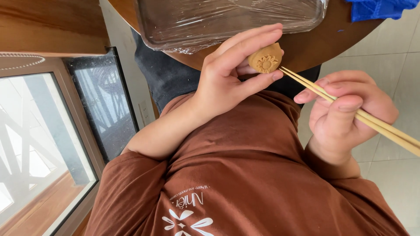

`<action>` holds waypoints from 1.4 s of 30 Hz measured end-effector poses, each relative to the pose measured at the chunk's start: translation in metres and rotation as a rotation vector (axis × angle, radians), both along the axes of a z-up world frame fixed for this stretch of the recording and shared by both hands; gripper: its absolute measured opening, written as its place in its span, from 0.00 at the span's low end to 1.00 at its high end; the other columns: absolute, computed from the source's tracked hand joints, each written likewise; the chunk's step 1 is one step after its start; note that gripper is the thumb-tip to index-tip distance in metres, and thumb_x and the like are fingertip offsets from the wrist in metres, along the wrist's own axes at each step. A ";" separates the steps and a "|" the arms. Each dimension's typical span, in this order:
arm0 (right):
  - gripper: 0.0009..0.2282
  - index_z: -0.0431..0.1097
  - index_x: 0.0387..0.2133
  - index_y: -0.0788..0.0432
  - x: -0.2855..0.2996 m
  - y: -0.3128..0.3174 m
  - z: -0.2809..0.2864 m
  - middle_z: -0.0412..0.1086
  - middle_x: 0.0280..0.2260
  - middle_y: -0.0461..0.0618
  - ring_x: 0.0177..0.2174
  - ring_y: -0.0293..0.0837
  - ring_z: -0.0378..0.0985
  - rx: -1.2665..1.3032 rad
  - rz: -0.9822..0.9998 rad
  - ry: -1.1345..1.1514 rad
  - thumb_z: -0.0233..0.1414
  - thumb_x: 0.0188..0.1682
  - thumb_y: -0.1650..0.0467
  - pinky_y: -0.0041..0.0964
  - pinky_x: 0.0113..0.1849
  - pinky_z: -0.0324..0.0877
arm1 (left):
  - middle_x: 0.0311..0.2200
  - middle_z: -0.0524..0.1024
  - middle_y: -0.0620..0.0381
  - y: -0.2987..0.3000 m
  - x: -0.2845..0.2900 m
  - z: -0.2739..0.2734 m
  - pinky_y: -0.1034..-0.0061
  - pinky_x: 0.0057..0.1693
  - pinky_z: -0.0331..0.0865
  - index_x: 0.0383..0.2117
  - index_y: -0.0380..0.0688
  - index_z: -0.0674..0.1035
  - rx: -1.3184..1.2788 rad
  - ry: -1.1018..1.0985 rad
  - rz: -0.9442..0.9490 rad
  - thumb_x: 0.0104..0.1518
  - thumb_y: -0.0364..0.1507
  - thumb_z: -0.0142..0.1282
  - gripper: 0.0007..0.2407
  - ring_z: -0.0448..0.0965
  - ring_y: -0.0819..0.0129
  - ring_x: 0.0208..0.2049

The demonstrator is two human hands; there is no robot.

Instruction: Using chopsticks to press a decorative pattern into a small pastry dough.

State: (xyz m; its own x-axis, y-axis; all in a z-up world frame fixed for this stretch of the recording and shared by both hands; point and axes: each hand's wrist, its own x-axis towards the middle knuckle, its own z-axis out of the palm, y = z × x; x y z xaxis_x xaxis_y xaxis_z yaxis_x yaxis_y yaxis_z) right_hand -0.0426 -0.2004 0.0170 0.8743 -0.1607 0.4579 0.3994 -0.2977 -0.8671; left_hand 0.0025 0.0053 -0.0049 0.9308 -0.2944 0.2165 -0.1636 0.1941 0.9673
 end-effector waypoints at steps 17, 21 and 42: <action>0.21 0.65 0.31 0.71 -0.001 0.007 -0.012 0.65 0.26 0.67 0.20 0.55 0.74 -0.041 -0.018 -0.114 0.46 0.64 0.61 0.45 0.19 0.76 | 0.62 0.74 0.53 -0.001 0.004 -0.002 0.83 0.53 0.87 0.59 0.51 0.74 0.131 -0.161 0.051 0.68 0.24 0.69 0.18 0.76 0.65 0.66; 0.19 0.63 0.31 0.70 0.001 0.008 -0.012 0.64 0.26 0.66 0.21 0.55 0.74 -0.060 -0.031 -0.166 0.46 0.64 0.62 0.45 0.19 0.75 | 0.62 0.74 0.54 -0.002 0.003 -0.001 0.86 0.48 0.88 0.59 0.52 0.74 0.130 -0.141 0.051 0.68 0.24 0.69 0.18 0.76 0.67 0.66; 0.21 0.65 0.29 0.70 0.000 0.009 -0.011 0.65 0.22 0.65 0.21 0.54 0.74 -0.067 -0.039 -0.127 0.47 0.63 0.61 0.44 0.19 0.74 | 0.61 0.74 0.52 -0.002 0.001 0.001 0.86 0.47 0.88 0.58 0.51 0.75 0.072 -0.097 0.045 0.66 0.25 0.69 0.17 0.76 0.68 0.64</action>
